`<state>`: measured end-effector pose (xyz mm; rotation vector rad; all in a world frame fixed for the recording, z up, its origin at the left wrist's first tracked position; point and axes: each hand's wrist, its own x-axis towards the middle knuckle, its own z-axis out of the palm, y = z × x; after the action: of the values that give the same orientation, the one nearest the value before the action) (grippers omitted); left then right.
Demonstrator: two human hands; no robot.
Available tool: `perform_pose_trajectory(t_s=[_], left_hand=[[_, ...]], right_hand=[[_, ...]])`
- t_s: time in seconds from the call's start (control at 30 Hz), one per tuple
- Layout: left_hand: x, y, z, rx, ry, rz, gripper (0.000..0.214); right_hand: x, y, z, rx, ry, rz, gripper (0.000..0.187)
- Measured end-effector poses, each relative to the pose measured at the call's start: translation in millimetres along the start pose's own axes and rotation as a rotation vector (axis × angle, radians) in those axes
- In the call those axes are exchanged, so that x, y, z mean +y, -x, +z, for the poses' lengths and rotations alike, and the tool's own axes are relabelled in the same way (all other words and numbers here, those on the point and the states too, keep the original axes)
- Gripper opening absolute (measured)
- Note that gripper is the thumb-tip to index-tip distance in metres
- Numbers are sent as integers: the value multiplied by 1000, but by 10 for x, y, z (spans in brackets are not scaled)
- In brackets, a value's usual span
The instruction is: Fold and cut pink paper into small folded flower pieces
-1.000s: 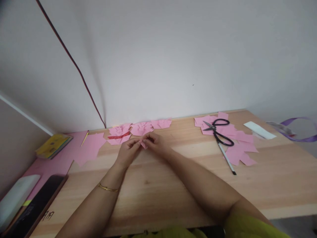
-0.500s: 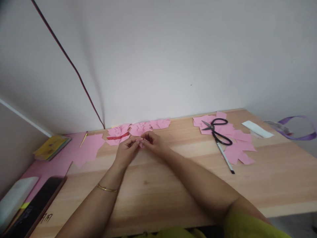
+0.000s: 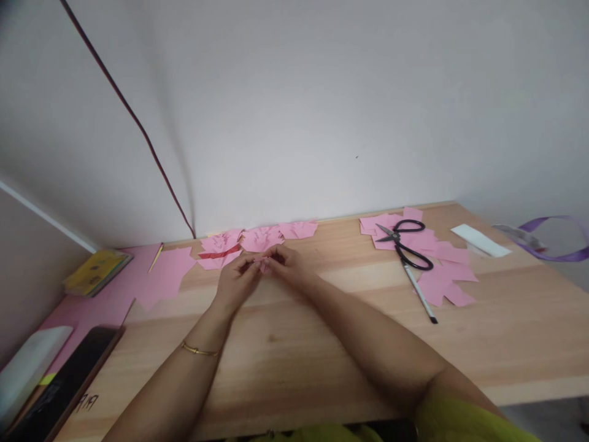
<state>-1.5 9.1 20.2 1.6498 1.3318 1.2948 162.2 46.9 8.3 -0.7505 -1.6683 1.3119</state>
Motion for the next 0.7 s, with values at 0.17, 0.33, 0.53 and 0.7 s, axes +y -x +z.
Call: perform_pose_trajectory(t_s=[0.17, 0.33, 0.53, 0.7], left_hand=[[-13, -2, -3, -10, -41, 14, 17], [-17, -3, -8, -25, -104, 24, 18], [23, -2, -6, -37, -151, 28, 14], [65, 12, 13, -29, -132, -35, 11]], right_hand=[[-9, -2, -3, 14, 28, 9, 26], [-25, -1, -8, 13, 44, 12, 25], [-41, 4, -7, 13, 106, 16, 21], [-42, 9, 2, 22, 144, 22, 19]])
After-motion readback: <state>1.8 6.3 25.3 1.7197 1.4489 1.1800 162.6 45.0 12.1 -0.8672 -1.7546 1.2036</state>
